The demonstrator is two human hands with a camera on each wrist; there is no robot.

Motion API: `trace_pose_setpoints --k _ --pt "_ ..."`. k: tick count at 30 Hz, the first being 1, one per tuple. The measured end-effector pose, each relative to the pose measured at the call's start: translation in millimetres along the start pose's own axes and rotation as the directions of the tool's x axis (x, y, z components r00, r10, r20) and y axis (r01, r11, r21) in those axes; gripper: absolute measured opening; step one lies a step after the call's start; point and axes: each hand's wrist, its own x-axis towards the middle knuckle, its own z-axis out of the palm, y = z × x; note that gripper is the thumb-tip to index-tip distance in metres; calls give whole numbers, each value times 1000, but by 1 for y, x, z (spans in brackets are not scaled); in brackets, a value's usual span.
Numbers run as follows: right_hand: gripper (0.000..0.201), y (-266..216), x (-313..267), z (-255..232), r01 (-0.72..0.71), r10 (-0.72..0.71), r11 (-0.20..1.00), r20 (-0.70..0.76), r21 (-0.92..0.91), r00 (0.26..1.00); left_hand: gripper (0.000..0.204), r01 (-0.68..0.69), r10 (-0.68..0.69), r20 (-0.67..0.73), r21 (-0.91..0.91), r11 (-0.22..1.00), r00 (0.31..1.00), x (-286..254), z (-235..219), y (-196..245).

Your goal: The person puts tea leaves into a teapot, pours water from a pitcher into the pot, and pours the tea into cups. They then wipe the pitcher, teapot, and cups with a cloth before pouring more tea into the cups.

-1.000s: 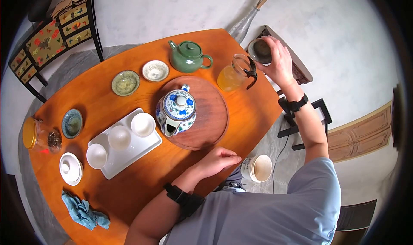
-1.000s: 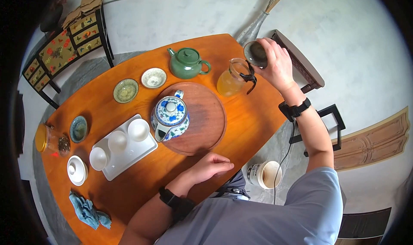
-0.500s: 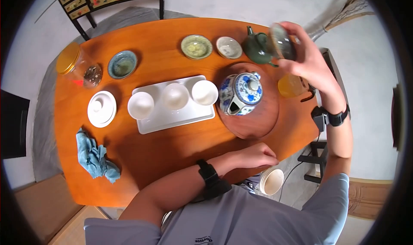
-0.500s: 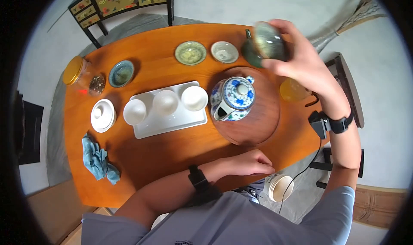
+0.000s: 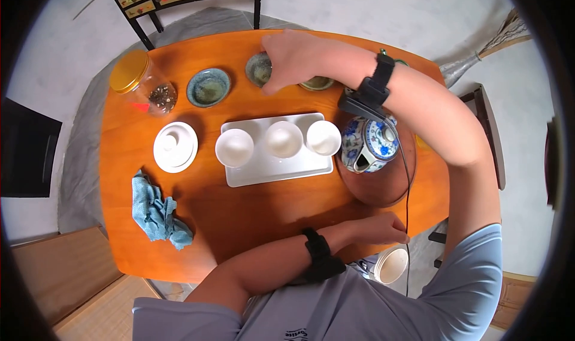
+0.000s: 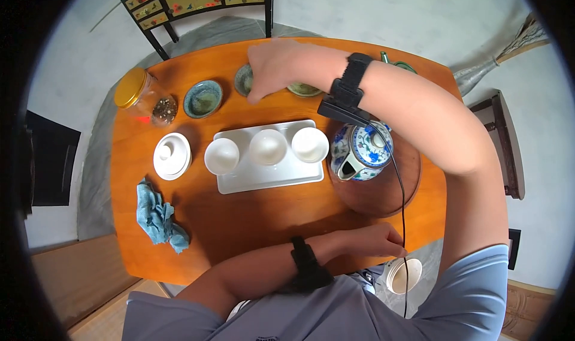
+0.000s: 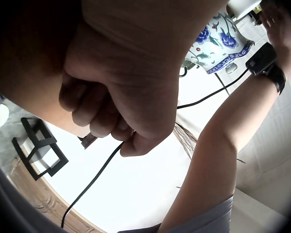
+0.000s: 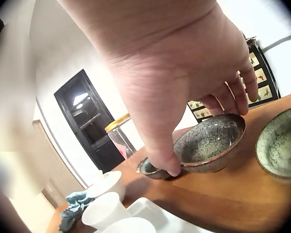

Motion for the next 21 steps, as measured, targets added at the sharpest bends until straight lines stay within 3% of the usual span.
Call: trace_pose_setpoints --k 5,8,10,11,13,17,20,21 --pt "83 -3 17 12 12 -10 999 34 -45 999 35 8 -3 62 -89 996 998 -1 -1 3" --pt "84 -5 15 12 -56 55 998 94 9 994 35 7 -1 62 -100 995 998 3 0 -1" --pt "62 -5 16 17 -15 12 995 -37 -96 999 35 4 1 58 -96 995 998 4 1 -2" --pt "62 -6 15 15 -16 12 995 -37 -97 999 36 3 3 56 -92 996 998 3 1 -2" --pt "91 -10 12 11 -48 54 990 44 -136 998 36 2 4 62 -93 996 998 2 0 -1" --pt "95 -15 12 5 -65 73 992 73 -108 995 38 -6 12 61 -88 996 998 3 -1 -1" --pt "97 -21 19 8 -15 21 994 51 -110 999 39 -17 22 68 -83 996 997 2 -1 0" --pt "95 -21 26 15 158 -160 985 -31 -65 987 39 -15 20 67 -82 997 998 1 -1 0"
